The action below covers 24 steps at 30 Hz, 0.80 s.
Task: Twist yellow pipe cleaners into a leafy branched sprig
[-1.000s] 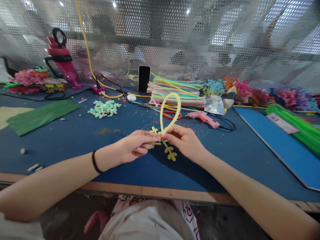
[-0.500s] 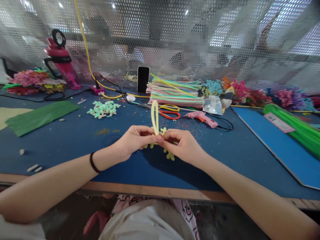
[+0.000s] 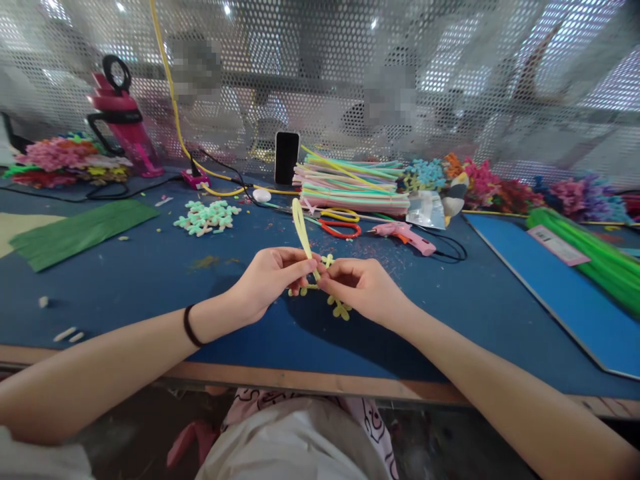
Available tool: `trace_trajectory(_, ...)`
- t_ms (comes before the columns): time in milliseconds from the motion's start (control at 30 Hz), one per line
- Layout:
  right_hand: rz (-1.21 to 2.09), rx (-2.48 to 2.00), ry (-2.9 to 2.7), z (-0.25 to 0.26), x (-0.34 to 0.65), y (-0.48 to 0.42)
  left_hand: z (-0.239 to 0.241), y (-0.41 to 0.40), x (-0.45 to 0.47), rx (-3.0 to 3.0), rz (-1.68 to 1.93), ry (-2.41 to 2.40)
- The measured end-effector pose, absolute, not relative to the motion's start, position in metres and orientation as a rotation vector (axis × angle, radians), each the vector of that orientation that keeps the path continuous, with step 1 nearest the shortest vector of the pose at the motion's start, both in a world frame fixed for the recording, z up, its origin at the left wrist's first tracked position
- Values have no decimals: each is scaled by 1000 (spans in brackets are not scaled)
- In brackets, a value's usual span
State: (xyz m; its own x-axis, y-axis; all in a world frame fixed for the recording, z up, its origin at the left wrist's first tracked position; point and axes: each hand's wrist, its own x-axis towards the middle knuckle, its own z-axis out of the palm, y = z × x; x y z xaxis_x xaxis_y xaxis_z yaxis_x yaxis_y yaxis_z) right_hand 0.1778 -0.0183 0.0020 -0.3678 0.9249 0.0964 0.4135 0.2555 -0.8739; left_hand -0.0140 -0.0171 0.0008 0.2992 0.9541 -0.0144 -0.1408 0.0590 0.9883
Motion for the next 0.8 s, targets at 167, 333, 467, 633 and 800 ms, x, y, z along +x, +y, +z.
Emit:
trace_trajectory(167,962,-1245,-1944,0,178,-19,-2,-17,-10,1149,1064,878)
trace_trajectory(333,984,-1242,-1942,1,176,-19,-3,-15,-13,1068,1060,820)
trace_trajectory(467,994,-1267,-1934,2,177,-19,-3,-12,-16,1010,1074,791)
trace_trajectory(633,971,-1265,-1951,-1,178,-19,2,-14,-15,977,1142,772)
trace_trajectory(800,937,-1276,-1960,-2,178,-19,6,-17,-12,942,1191,715)
